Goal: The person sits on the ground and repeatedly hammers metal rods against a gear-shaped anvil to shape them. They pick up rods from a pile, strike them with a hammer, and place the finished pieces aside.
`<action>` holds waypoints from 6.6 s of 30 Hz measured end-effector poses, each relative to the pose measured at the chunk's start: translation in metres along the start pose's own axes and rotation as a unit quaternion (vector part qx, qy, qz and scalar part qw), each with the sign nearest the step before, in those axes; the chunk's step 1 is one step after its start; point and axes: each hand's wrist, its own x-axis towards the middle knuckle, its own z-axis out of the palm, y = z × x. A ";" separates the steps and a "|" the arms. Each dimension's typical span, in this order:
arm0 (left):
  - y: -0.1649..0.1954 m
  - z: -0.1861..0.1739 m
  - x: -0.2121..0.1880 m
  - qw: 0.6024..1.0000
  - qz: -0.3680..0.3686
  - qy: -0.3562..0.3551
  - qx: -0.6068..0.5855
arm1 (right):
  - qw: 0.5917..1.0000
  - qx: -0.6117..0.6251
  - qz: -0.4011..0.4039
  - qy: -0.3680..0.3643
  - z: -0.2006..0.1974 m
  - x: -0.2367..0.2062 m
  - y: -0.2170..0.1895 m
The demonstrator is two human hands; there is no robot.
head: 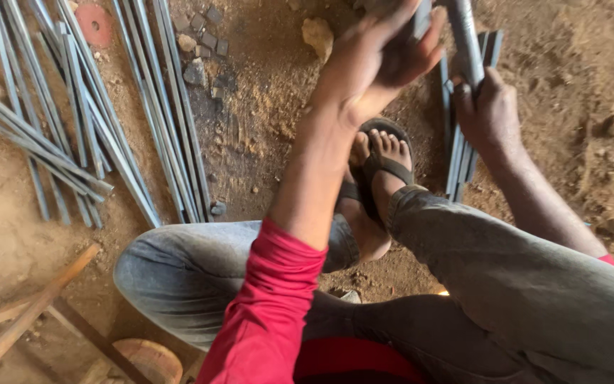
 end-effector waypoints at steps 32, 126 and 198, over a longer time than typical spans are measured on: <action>-0.078 -0.078 -0.011 0.665 0.120 0.364 0.641 | 0.961 0.054 -0.210 0.171 -0.036 0.031 0.014; -0.045 0.025 -0.253 0.403 -0.180 0.346 0.828 | 0.975 0.052 -0.077 -0.203 -0.115 -0.181 -0.130; 0.255 -0.162 -0.375 0.292 0.063 0.732 0.612 | 0.775 0.321 0.424 -0.341 0.127 -0.084 -0.019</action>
